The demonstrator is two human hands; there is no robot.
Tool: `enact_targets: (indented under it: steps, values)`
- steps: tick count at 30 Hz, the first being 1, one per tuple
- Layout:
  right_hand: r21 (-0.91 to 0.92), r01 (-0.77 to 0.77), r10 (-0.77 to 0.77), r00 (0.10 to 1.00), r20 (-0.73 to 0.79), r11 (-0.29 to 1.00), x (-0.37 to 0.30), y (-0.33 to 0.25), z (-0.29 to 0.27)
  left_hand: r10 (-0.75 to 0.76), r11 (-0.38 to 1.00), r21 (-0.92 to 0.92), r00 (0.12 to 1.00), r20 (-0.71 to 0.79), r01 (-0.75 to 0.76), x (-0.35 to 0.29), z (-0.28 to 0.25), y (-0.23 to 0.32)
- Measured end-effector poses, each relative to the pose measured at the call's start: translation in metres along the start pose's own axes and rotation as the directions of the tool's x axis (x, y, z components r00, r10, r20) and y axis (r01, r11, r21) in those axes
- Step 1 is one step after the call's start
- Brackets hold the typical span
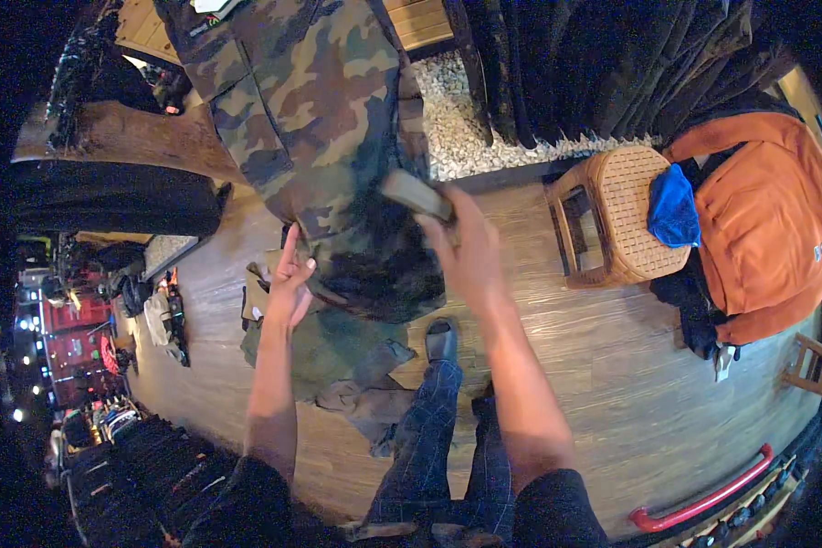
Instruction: Brushing camouflage and solid-colored pants to remove debris before hanging them on a retail display rack.
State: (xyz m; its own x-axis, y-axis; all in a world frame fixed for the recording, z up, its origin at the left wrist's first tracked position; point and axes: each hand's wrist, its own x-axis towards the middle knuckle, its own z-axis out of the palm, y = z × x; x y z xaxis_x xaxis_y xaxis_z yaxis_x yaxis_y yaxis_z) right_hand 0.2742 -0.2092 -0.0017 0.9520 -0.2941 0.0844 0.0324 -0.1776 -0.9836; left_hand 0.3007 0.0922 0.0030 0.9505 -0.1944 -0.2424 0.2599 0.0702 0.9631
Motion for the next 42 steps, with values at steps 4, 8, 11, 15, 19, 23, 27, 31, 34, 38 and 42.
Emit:
enact_targets:
  steps: [4,8,11,15,19,23,27,31,34,38,42]
  values:
    - [0.071,0.488,-0.484,0.873,-0.067,0.87,0.04,0.021,0.043,-0.05,0.999,-0.015,0.998,-0.049,0.05,0.002,-0.006,-0.001]
    - [-0.181,0.512,-0.372,0.785,0.495,0.84,0.018,0.185,0.051,-0.06,0.988,-0.137,0.997,0.038,0.065,0.016,-0.011,-0.017]
    - [-0.157,0.458,-0.323,0.793,0.516,0.875,-0.001,0.167,0.078,-0.054,0.996,-0.067,0.998,0.035,0.056,0.01,-0.041,-0.008]
    - [0.019,0.417,-0.415,0.895,0.163,0.909,0.001,0.061,0.094,-0.015,0.994,-0.11,1.0,0.018,0.017,0.013,-0.045,-0.005]
    - [-0.536,0.268,0.317,0.57,0.758,0.8,-0.011,0.133,0.111,-0.087,0.959,-0.268,0.995,0.045,0.096,0.011,-0.026,-0.008]
    - [-0.284,0.306,-0.071,0.784,0.616,0.909,-0.057,0.178,0.037,-0.073,0.975,-0.207,0.997,0.025,0.077,0.003,-0.034,-0.012]
    - [-0.19,-0.057,0.045,0.997,-0.068,0.98,-0.045,0.173,-0.07,-0.043,0.967,-0.25,0.999,-0.001,0.041,0.004,-0.01,-0.043]
    - [-0.03,-0.382,0.351,0.875,-0.333,0.924,-0.018,0.182,-0.191,0.153,0.979,0.13,0.987,0.04,-0.157,0.021,0.048,-0.063]
    - [-0.066,-0.535,0.396,0.697,-0.597,0.842,-0.011,0.182,-0.23,0.033,0.756,0.639,0.983,0.182,-0.144,0.022,0.111,-0.078]
    - [0.132,-0.547,0.511,0.631,-0.583,0.827,-0.017,0.217,-0.243,0.06,0.636,0.712,0.939,0.338,-0.297,0.022,0.221,-0.09]
    - [0.058,-0.593,0.472,0.574,-0.669,0.803,-0.031,0.275,-0.275,0.026,0.75,0.575,0.883,0.469,-0.327,0.064,0.301,-0.144]
